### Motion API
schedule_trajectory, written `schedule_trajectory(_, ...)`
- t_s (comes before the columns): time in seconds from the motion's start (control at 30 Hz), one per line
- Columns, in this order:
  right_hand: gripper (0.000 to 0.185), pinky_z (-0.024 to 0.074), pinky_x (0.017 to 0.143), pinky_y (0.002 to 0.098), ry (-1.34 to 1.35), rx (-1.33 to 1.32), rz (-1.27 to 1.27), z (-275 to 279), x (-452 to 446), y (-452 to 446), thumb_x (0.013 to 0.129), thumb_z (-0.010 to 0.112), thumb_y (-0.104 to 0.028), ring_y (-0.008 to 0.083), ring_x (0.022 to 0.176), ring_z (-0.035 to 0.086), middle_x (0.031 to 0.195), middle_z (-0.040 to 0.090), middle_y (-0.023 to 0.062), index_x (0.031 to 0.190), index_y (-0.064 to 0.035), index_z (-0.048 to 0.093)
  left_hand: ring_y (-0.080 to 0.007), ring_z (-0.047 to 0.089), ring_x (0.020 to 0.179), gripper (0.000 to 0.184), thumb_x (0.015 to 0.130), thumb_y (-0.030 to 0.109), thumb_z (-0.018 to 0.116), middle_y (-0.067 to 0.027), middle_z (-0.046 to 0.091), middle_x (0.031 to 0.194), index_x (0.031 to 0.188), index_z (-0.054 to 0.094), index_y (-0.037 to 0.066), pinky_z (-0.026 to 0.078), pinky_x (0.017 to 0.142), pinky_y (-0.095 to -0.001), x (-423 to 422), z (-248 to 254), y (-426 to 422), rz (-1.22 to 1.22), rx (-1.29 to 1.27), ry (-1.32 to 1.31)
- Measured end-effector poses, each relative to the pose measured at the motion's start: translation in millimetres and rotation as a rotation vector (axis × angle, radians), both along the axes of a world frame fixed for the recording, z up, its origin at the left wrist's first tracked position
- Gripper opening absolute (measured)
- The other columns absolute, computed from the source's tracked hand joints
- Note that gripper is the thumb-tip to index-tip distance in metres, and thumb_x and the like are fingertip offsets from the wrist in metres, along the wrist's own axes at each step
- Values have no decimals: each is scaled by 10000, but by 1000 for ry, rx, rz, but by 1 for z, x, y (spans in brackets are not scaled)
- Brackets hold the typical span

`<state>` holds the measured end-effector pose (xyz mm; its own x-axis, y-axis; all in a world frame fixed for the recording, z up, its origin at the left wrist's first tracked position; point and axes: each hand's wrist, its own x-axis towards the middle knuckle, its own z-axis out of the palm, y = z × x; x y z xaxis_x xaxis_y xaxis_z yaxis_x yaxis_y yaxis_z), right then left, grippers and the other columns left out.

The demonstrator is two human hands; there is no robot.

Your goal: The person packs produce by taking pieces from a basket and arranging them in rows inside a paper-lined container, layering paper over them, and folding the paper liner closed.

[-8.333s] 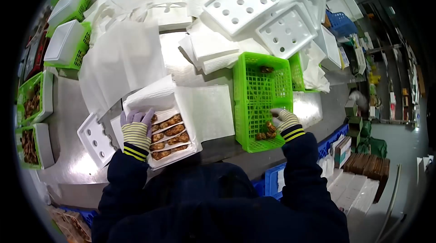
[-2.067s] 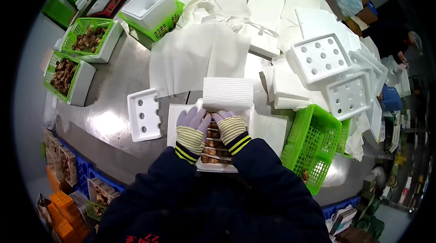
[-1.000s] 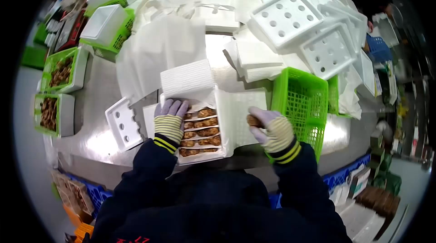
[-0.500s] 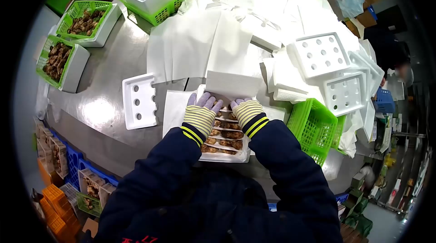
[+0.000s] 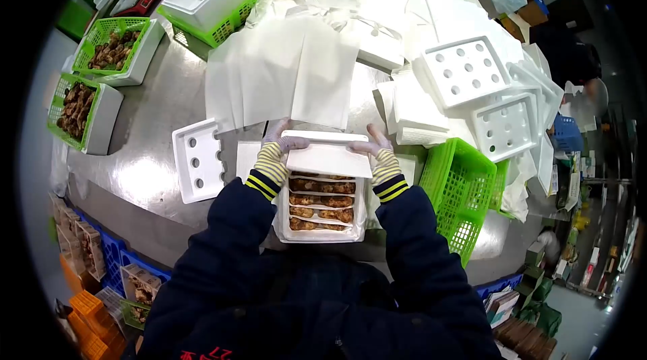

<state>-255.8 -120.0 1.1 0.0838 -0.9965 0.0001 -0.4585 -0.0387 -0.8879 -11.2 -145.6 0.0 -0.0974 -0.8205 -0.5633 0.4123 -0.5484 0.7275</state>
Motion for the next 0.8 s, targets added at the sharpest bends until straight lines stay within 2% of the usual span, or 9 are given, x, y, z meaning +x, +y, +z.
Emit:
schedule_trajectory(0.07, 456, 345, 1019, 389, 23, 235, -146, 5, 8, -8, 722, 746, -212, 322, 1224, 417, 1317, 429, 218, 1114, -26, 605, -283, 563, 1005, 758, 676, 76, 754, -226, 468, 1199, 1335, 383, 28, 491, 825, -345, -1, 2, 6, 28, -50, 40)
schedule_trajectory(0.1, 579, 353, 1019, 387, -51, 212, -124, 8, 7, -1, 705, 754, -246, 320, 1199, 421, 1292, 423, 207, 1194, -29, 533, -291, 529, 1056, 657, 707, 154, 751, -213, 468, 1210, 1280, 453, 32, 451, 884, -362, 9, -18, 14, -112, -498, -421)
schedule_trajectory(0.17, 760, 342, 1023, 408, 56, 104, -103, 14, 7, 7, 672, 768, -352, 351, 1209, 378, 1271, 407, 223, 1280, -33, 443, -306, 404, 1204, 426, 774, 353, 710, -166, 438, 1283, 1043, 634, 33, 315, 1023, -380, 18, -30, 21, -208, -842, -684)
schedule_trajectory(0.3, 778, 313, 1032, 415, 401, -64, -12, 7, 0, 6, 667, 741, -439, 371, 1217, 370, 1276, 410, 244, 1269, -39, 454, -386, 344, 1241, 584, 709, 554, 652, -174, 366, 1353, 1082, 644, 105, 285, 1048, -442, 16, 1, 25, -547, -823, -1415)
schedule_trajectory(0.43, 729, 300, 1019, 460, 684, 182, -66, 6, 12, -7, 718, 626, -541, 345, 1210, 386, 1223, 481, 217, 1232, -40, 494, -270, 448, 1180, 507, 768, 519, 614, -108, 527, 1214, 1094, 630, 132, 318, 1013, -435, 6, 27, -7, -864, -140, -1295)
schedule_trajectory(0.53, 660, 306, 999, 495, 721, 212, -97, 21, 27, -7, 737, 604, -535, 335, 1193, 403, 1222, 503, 172, 1178, -47, 547, -307, 545, 1039, 412, 730, 324, 721, -144, 591, 1089, 1062, 623, 101, 436, 899, -363, -10, 69, 2, -806, -171, -1457)
schedule_trajectory(0.6, 595, 320, 978, 502, 774, 139, -67, 34, 36, -1, 751, 600, -513, 313, 1163, 429, 1226, 519, 117, 1127, -52, 592, -323, 534, 1063, 379, 815, 402, 597, -138, 582, 1119, 1062, 647, 118, 400, 934, -374, -12, 63, 12, -757, -450, -1653)
schedule_trajectory(0.7, 552, 346, 964, 454, 908, 84, -102, 30, 39, -2, 722, 662, -454, 285, 1110, 458, 1147, 557, 100, 1100, -56, 604, -293, 525, 1066, 370, 794, 356, 640, -119, 562, 1130, 1062, 637, 100, 415, 922, -373, -13, 74, 7, -866, -244, -1483)
schedule_trajectory(0.8, 563, 354, 964, 432, 886, 61, -130, 25, 37, -1, 705, 689, -425, 283, 1104, 464, 1118, 562, 103, 1113, -51, 588, -286, 588, 867, 292, 770, 185, 692, -127, 590, 963, 1012, 596, 52, 468, 806, -415, -4, 53, 48, 106, -1097, -1499)
